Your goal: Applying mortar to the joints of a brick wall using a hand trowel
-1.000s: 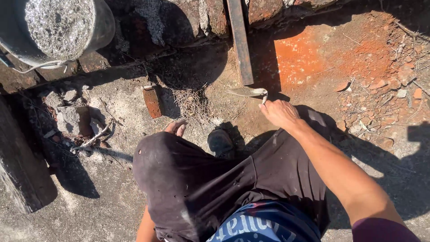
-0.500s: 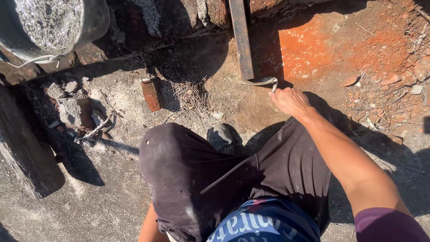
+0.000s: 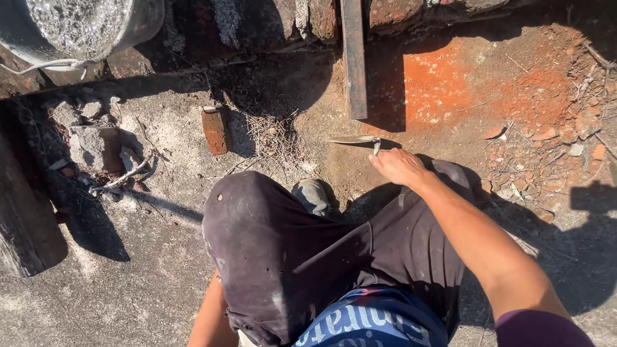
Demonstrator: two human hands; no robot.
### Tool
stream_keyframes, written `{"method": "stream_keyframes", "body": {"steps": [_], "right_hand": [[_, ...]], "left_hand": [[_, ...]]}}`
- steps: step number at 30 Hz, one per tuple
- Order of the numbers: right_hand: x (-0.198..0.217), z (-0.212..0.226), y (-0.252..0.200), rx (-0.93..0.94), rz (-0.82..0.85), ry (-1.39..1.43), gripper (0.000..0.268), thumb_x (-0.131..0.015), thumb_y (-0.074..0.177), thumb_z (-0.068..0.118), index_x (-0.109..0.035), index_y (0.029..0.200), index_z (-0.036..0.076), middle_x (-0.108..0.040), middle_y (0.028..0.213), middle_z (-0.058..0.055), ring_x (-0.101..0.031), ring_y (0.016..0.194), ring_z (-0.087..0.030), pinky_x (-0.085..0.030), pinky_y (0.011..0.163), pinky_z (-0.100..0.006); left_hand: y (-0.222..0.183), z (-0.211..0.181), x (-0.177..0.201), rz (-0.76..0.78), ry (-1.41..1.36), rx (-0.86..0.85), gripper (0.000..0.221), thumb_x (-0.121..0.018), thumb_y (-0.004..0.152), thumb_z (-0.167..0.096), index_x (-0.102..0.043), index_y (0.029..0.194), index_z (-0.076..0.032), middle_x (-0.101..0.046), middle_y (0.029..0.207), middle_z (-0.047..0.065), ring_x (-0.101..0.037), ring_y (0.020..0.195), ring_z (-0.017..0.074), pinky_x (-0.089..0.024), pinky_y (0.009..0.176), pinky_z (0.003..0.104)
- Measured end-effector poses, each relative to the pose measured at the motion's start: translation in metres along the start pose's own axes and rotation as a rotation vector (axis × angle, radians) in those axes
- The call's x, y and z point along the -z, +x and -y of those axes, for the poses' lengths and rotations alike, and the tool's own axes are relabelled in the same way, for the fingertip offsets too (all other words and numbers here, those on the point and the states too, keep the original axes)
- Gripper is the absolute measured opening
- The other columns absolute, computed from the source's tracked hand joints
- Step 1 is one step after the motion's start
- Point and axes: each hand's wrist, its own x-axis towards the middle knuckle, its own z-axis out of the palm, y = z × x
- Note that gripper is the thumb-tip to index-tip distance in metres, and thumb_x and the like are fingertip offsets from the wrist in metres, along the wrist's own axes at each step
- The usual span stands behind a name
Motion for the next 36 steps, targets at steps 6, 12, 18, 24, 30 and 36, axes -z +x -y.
{"method": "stream_keyframes", "body": {"steps": [6,12,18,24,30,36], "right_hand": [[-0.032,-0.035,0.013,-0.005,0.177,-0.305,0.041,-0.044,0.095,0.034,-0.077,0.093,0.010,-0.078,0.092,-0.017,-0.075,0.098,-0.036,-0.058,0.086,-0.048],[-0.016,-0.024,-0.033,-0.026,0.181,-0.368,0.032,-0.053,0.087,0.029,-0.078,0.088,0.009,-0.077,0.088,-0.016,-0.076,0.093,-0.035,-0.059,0.084,-0.048],[0.024,-0.025,-0.086,-0.266,-0.251,0.225,0.050,-0.048,0.101,0.041,-0.067,0.079,0.001,-0.076,0.082,-0.023,-0.074,0.090,-0.042,-0.053,0.077,-0.050],[-0.008,-0.119,-0.072,-0.636,-0.615,0.316,0.058,-0.053,0.094,0.064,-0.060,0.084,0.008,-0.071,0.085,-0.025,-0.061,0.088,-0.052,-0.044,0.079,-0.049],[-0.023,-0.177,-0.074,-0.824,-0.562,0.491,0.050,-0.055,0.101,0.053,-0.066,0.085,0.007,-0.069,0.063,-0.013,-0.065,0.067,-0.033,-0.046,0.068,-0.043],[-0.032,-0.201,-0.082,-0.796,-0.495,0.362,0.058,-0.061,0.091,0.052,-0.059,0.140,0.021,-0.067,0.137,-0.008,-0.067,0.120,-0.034,-0.047,0.103,-0.045]], "left_hand": [[0.065,-0.053,-0.025,0.047,-0.051,-0.168,0.035,-0.061,0.105,-0.029,-0.071,0.128,-0.005,-0.075,0.115,0.025,-0.068,0.111,0.0471,-0.053,0.098,0.058],[0.103,-0.119,0.009,-0.015,-0.041,-0.357,0.033,-0.060,0.106,-0.032,-0.072,0.128,-0.010,-0.074,0.122,0.017,-0.070,0.114,0.0392,-0.054,0.099,0.050],[0.219,-0.195,0.026,-0.175,0.228,-0.726,0.024,-0.064,0.104,-0.042,-0.074,0.119,-0.026,-0.072,0.112,0.002,-0.066,0.110,0.0274,-0.055,0.094,0.044],[0.312,-0.250,0.037,-0.494,0.429,-0.821,0.042,-0.065,0.104,-0.035,-0.057,0.134,-0.008,-0.051,0.140,0.018,-0.045,0.127,0.0349,-0.045,0.106,0.049],[0.405,-0.222,0.002,-0.821,0.459,-0.686,0.085,-0.057,0.099,-0.072,-0.046,0.152,-0.006,-0.031,0.161,0.016,-0.035,0.139,0.0340,-0.030,0.121,0.052],[0.376,-0.228,-0.005,-0.900,0.338,-0.852,0.079,-0.046,0.107,-0.064,-0.033,0.161,-0.008,-0.023,0.170,0.014,-0.025,0.156,0.0311,-0.023,0.131,0.056]]}}
